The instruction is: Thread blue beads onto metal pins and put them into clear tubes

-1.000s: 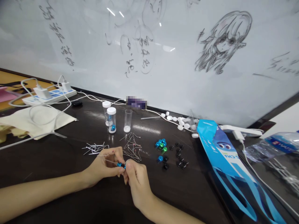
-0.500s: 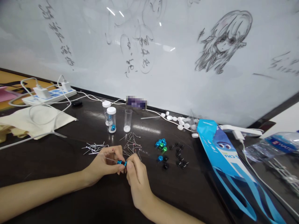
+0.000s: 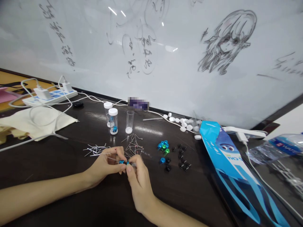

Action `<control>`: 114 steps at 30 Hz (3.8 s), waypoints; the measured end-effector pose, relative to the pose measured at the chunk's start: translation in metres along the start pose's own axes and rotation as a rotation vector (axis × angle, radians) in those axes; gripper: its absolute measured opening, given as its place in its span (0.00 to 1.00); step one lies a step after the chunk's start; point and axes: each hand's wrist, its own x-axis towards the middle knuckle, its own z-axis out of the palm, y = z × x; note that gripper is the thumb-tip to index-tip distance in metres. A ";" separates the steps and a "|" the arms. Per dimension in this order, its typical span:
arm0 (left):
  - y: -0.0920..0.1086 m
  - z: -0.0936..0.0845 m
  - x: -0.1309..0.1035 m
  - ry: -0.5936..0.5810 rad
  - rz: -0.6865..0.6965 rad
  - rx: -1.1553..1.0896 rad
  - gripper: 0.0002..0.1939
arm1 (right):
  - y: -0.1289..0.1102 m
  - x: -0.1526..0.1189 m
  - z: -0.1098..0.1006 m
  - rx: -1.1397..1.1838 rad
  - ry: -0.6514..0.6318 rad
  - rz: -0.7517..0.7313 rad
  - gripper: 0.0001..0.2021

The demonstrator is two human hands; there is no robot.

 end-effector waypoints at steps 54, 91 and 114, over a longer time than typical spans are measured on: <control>0.013 0.004 -0.007 -0.195 0.034 0.551 0.17 | 0.002 -0.002 -0.003 -0.019 0.046 0.034 0.21; 0.008 0.002 -0.004 -0.227 -0.010 0.356 0.14 | 0.003 -0.003 -0.003 -0.039 0.016 -0.041 0.17; 0.007 0.003 -0.003 -0.239 0.051 0.315 0.14 | 0.000 0.001 -0.004 -0.069 0.042 -0.037 0.20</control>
